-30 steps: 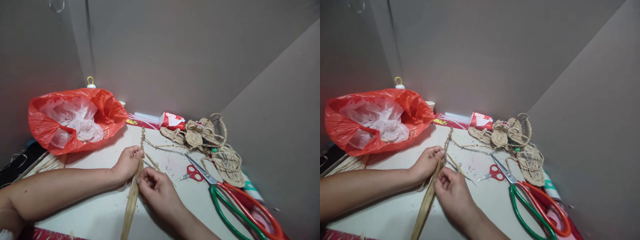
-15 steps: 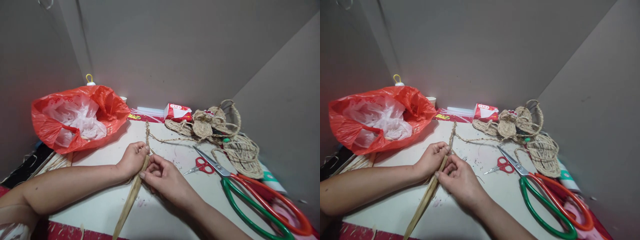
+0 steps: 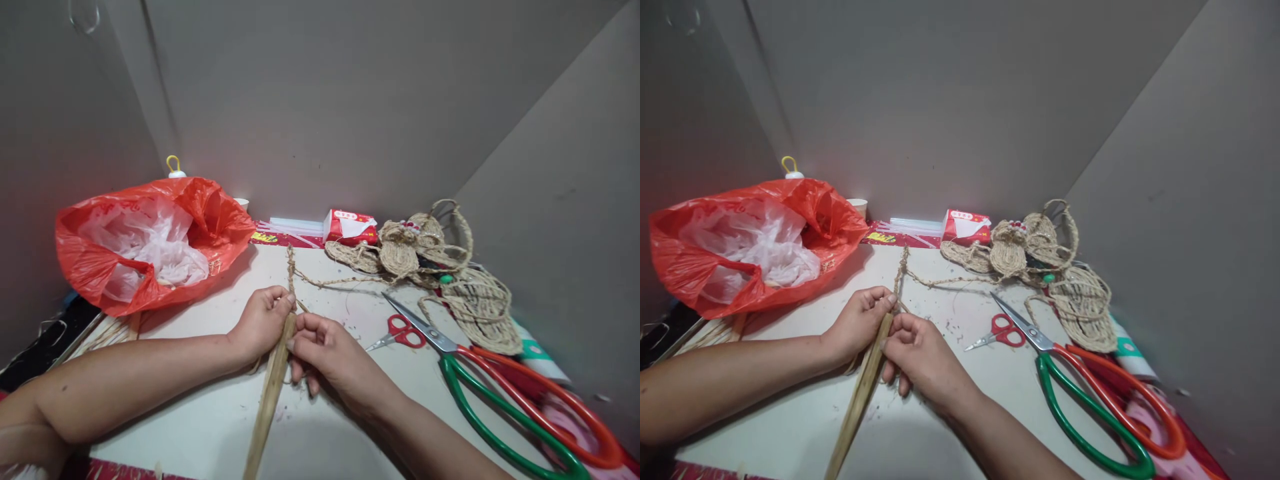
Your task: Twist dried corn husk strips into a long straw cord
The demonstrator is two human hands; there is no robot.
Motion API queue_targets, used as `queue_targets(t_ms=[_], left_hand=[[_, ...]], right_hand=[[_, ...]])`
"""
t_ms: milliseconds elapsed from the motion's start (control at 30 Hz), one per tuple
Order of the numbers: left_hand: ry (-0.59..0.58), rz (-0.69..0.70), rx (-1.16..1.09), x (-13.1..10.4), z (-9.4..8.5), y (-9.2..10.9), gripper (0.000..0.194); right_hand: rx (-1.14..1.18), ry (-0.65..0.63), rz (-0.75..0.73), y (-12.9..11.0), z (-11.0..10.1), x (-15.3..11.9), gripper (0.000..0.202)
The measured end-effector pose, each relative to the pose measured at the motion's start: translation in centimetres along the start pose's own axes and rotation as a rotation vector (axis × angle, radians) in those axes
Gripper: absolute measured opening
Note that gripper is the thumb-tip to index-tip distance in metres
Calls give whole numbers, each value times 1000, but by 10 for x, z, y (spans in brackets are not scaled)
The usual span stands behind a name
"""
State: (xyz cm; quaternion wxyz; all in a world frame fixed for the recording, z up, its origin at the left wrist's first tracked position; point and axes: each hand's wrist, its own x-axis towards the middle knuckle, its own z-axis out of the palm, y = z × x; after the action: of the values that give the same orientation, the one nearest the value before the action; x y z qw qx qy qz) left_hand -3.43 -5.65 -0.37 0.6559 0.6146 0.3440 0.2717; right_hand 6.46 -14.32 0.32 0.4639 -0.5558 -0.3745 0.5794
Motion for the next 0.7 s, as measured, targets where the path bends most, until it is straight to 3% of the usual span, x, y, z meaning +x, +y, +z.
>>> queue_targets(t_ms=[133,467,700], left_hand=[[-8,33,13,1,-1,-1,32],[-1,6,-10,0,0,-3,39],[6,19,19,-1,0,-4,30]], right_hand=[[11,17,-6,2,-1,1,26],[174,-46,4,-1,0,1,13],[78,-21,-19,0,4,0,16]])
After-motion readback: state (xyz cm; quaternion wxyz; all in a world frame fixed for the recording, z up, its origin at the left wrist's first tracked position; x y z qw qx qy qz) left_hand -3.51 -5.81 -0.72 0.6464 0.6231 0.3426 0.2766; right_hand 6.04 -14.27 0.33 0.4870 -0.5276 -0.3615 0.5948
